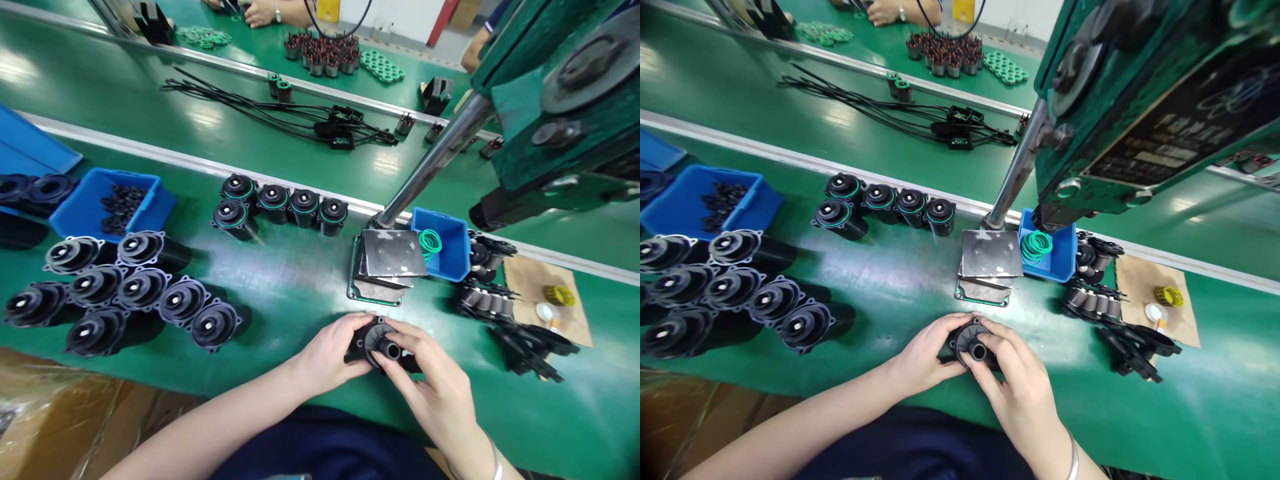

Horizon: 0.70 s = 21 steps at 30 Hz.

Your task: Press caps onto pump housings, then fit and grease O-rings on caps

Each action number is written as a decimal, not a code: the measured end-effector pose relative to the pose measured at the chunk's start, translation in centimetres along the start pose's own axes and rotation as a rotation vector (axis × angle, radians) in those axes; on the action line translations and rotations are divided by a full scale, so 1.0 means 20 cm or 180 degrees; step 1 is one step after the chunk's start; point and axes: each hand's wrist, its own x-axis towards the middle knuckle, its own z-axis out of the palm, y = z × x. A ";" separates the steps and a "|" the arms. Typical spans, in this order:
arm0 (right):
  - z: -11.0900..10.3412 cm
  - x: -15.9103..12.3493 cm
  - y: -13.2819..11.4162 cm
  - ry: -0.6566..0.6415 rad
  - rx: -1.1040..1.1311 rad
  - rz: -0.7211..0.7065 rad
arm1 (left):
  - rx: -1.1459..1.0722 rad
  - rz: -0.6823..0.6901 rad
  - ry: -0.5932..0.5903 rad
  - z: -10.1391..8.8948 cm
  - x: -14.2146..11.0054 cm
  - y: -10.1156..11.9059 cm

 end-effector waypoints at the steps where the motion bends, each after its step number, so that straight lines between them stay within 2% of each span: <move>1: 0.00 0.00 0.00 -0.0013 0.0015 0.0015 | -0.0007 -0.0010 0.0005 0.00 0.00 0.00; 4: 0.00 0.00 -0.01 0.0009 0.0036 0.0040 | -0.0027 0.0027 0.0045 -0.01 0.01 0.00; 7: 0.03 -0.02 -0.01 0.0029 0.0055 0.0063 | 0.0043 0.0384 0.0070 0.00 0.01 -0.01; 10: 0.06 -0.05 0.00 0.0023 0.0178 0.0326 | 0.0247 0.0681 0.0087 0.01 0.01 -0.03; 13: -0.02 -0.03 0.01 -0.0364 0.0288 0.0450 | 0.0455 0.0805 0.0177 -0.02 0.03 0.02; 15: -0.19 0.06 -0.01 -0.0519 0.0210 0.0166 | 0.0527 0.0908 0.0293 -0.09 0.07 0.10; 16: -0.32 0.13 -0.03 -0.0349 0.0148 -0.0030 | 0.0550 0.0961 0.0350 -0.14 0.11 0.16; 17: -0.46 0.21 -0.06 0.0146 0.0004 -0.0206 | 0.0569 0.0997 0.0406 -0.19 0.17 0.21; 19: -0.78 0.41 -0.13 0.1594 -0.0190 -0.0434 | 0.0622 0.0997 0.0538 -0.28 0.31 0.31; 20: -0.94 0.52 -0.17 0.2142 -0.0301 -0.0570 | 0.0620 0.0913 0.0601 -0.32 0.39 0.35; 21: -1.08 0.65 -0.21 0.2387 -0.0596 -0.0685 | 0.0584 0.0786 0.0638 -0.34 0.47 0.37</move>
